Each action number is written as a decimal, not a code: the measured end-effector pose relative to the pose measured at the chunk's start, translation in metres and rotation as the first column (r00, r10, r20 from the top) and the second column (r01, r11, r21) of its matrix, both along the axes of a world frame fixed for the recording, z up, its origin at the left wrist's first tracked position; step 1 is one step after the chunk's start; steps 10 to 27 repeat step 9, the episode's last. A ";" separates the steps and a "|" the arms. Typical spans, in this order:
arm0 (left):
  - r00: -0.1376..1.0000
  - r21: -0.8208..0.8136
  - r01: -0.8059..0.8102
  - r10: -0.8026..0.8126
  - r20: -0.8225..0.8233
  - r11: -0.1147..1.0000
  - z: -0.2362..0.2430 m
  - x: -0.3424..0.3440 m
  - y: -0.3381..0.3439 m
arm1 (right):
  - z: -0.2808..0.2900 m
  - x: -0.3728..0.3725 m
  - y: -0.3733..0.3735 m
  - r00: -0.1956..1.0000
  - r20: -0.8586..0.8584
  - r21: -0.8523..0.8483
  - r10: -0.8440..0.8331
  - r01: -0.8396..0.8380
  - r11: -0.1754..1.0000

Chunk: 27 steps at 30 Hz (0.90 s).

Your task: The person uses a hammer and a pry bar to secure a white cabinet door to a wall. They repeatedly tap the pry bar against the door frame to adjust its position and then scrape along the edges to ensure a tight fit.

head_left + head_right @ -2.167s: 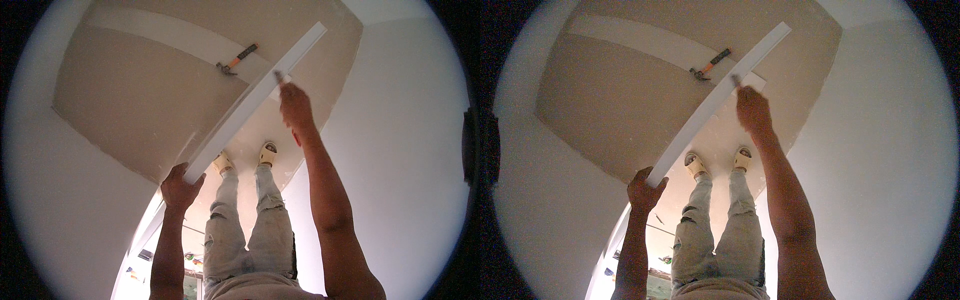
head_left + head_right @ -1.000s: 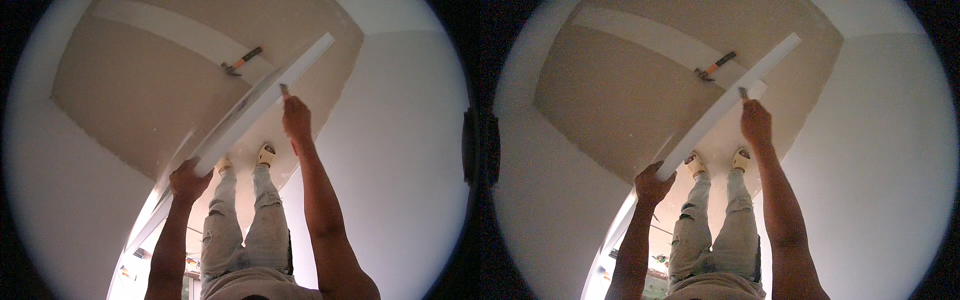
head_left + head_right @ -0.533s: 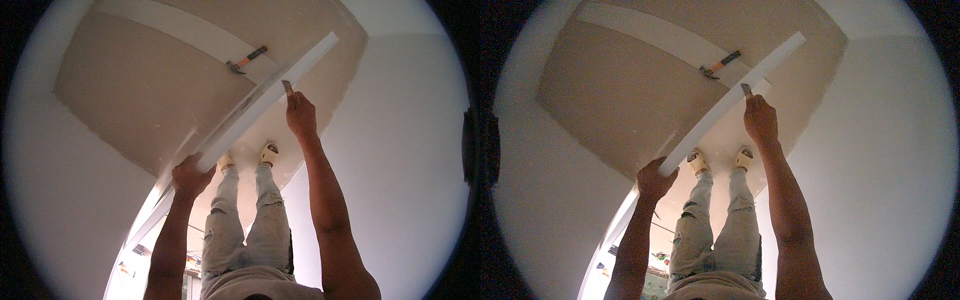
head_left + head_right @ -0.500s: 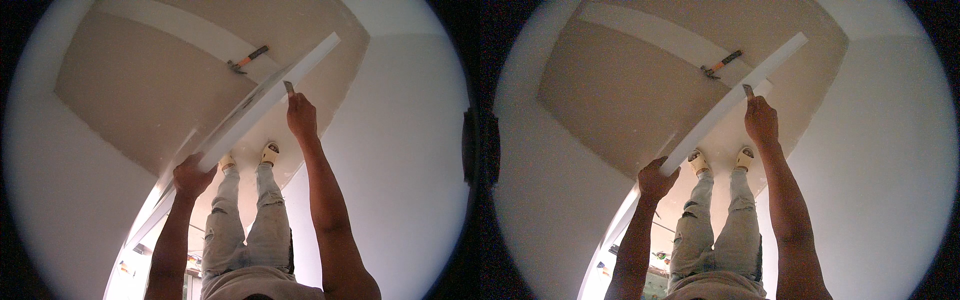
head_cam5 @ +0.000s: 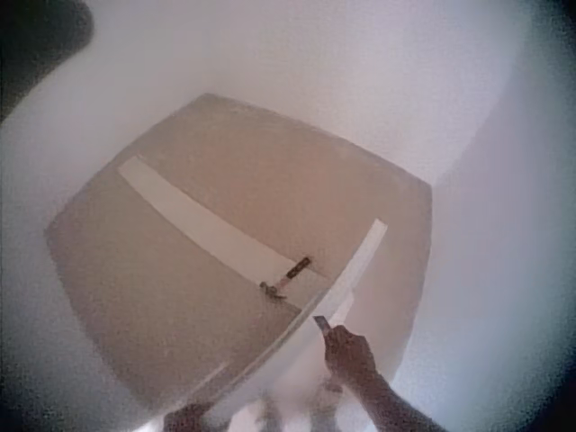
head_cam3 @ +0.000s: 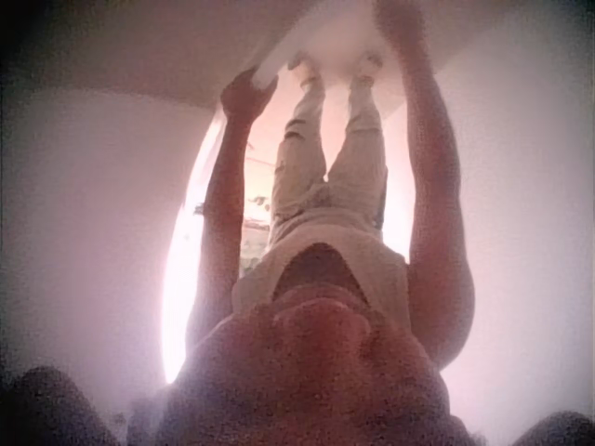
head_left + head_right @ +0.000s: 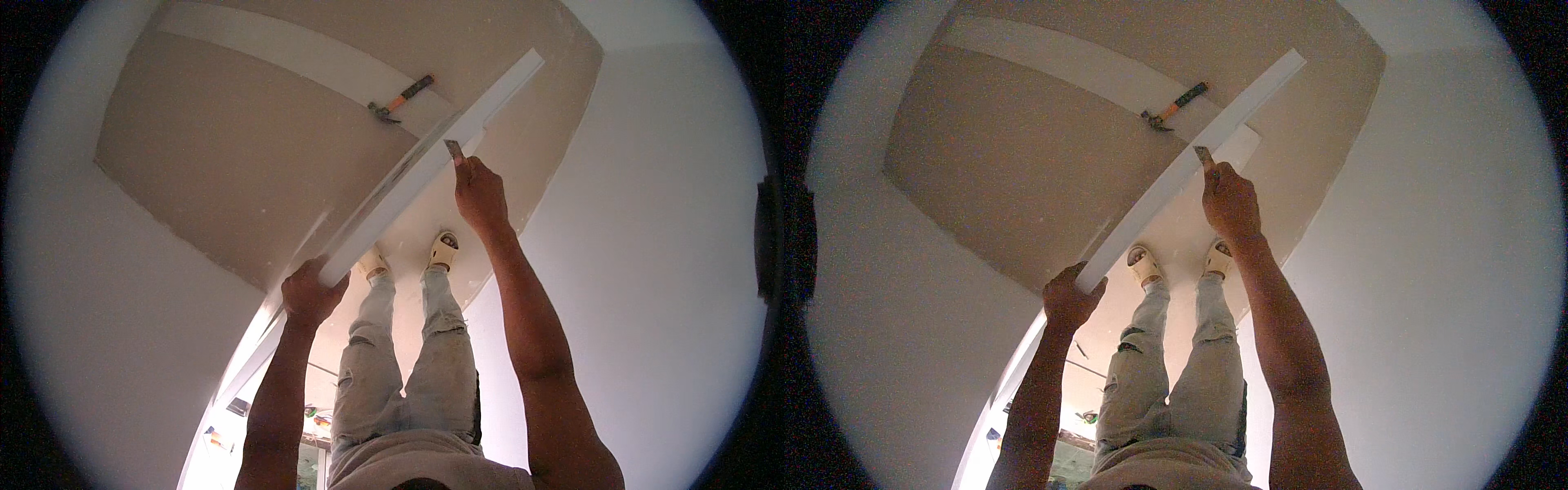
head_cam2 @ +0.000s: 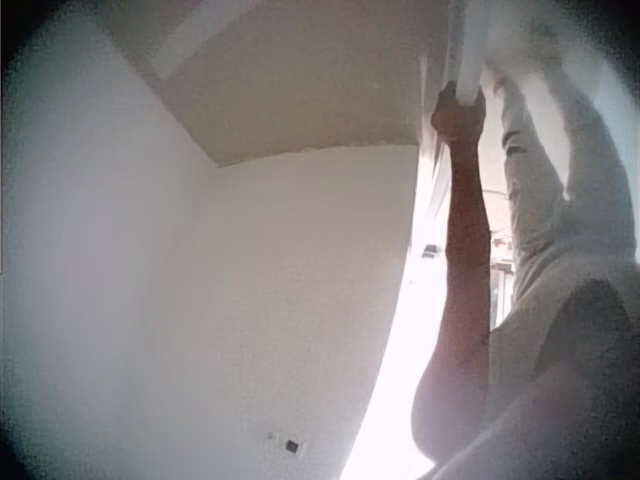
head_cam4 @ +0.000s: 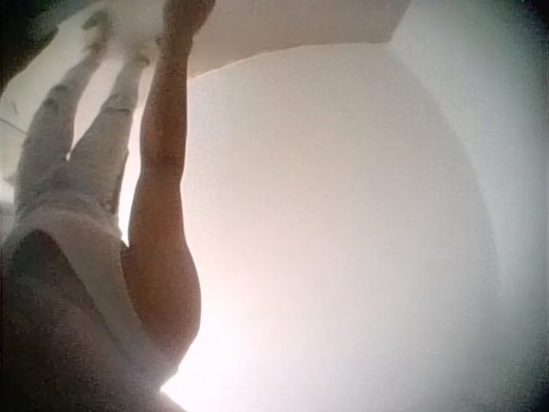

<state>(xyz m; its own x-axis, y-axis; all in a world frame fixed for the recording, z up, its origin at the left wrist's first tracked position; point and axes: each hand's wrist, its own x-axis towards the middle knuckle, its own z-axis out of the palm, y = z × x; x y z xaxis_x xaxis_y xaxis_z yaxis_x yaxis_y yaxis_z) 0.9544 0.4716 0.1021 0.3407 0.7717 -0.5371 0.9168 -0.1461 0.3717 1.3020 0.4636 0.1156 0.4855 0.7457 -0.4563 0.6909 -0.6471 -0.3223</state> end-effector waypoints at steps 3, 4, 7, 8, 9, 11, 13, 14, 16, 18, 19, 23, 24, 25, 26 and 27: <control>1.000 0.009 0.005 -0.005 0.005 1.000 -0.006 -0.004 -0.003 | 0.013 -0.020 -0.016 0.974 0.076 -0.018 0.213 -0.213 0.977; 1.000 0.014 0.004 -0.004 0.015 1.000 -0.008 -0.008 -0.004 | 0.012 -0.022 -0.015 0.983 0.047 0.002 0.176 -0.176 0.984; 0.994 0.111 0.025 -0.036 0.100 0.993 -0.006 -0.009 -0.004 | 0.007 -0.017 -0.010 1.000 -0.010 0.103 0.002 -0.001 0.995; 0.996 0.106 0.014 -0.024 0.090 0.994 -0.006 -0.007 -0.006 | -0.002 -0.011 -0.008 0.996 -0.038 0.160 -0.085 0.090 0.983; 0.997 0.099 0.011 -0.019 0.080 0.995 -0.007 -0.005 -0.004 | -0.015 -0.003 -0.006 0.982 -0.070 0.212 -0.177 0.188 0.959; 0.997 0.099 0.011 -0.019 0.080 0.995 -0.007 -0.005 -0.004 | -0.015 -0.003 -0.006 0.982 -0.070 0.212 -0.177 0.188 0.959; 0.997 0.099 0.011 -0.019 0.080 0.995 -0.007 -0.005 -0.004 | -0.015 -0.003 -0.006 0.982 -0.070 0.212 -0.177 0.188 0.959; 0.997 0.099 0.011 -0.019 0.080 0.995 -0.007 -0.005 -0.004 | -0.015 -0.003 -0.006 0.982 -0.070 0.212 -0.177 0.188 0.959; 0.997 0.099 0.011 -0.019 0.080 0.995 -0.007 -0.005 -0.004 | -0.015 -0.003 -0.006 0.982 -0.070 0.212 -0.177 0.188 0.959; 0.997 0.099 0.011 -0.019 0.080 0.995 -0.007 -0.005 -0.004 | -0.015 -0.003 -0.006 0.982 -0.070 0.212 -0.177 0.188 0.959; 0.997 0.099 0.011 -0.019 0.080 0.995 -0.007 -0.005 -0.004 | -0.015 -0.003 -0.006 0.982 -0.070 0.212 -0.177 0.188 0.959; 0.997 0.099 0.011 -0.019 0.080 0.995 -0.007 -0.005 -0.004 | -0.015 -0.003 -0.006 0.982 -0.070 0.212 -0.177 0.188 0.959; 0.997 0.099 0.011 -0.019 0.080 0.995 -0.007 -0.005 -0.004 | -0.015 -0.003 -0.006 0.982 -0.070 0.212 -0.177 0.188 0.959; 0.997 0.099 0.011 -0.019 0.080 0.995 -0.007 -0.005 -0.004 | -0.015 -0.003 -0.006 0.982 -0.070 0.212 -0.177 0.188 0.959; 0.997 0.099 0.011 -0.019 0.080 0.995 -0.007 -0.005 -0.004 | -0.015 -0.003 -0.006 0.982 -0.070 0.212 -0.177 0.188 0.959; 0.997 0.099 0.011 -0.019 0.080 0.995 -0.007 -0.005 -0.004 | -0.015 -0.003 -0.006 0.982 -0.070 0.212 -0.177 0.188 0.959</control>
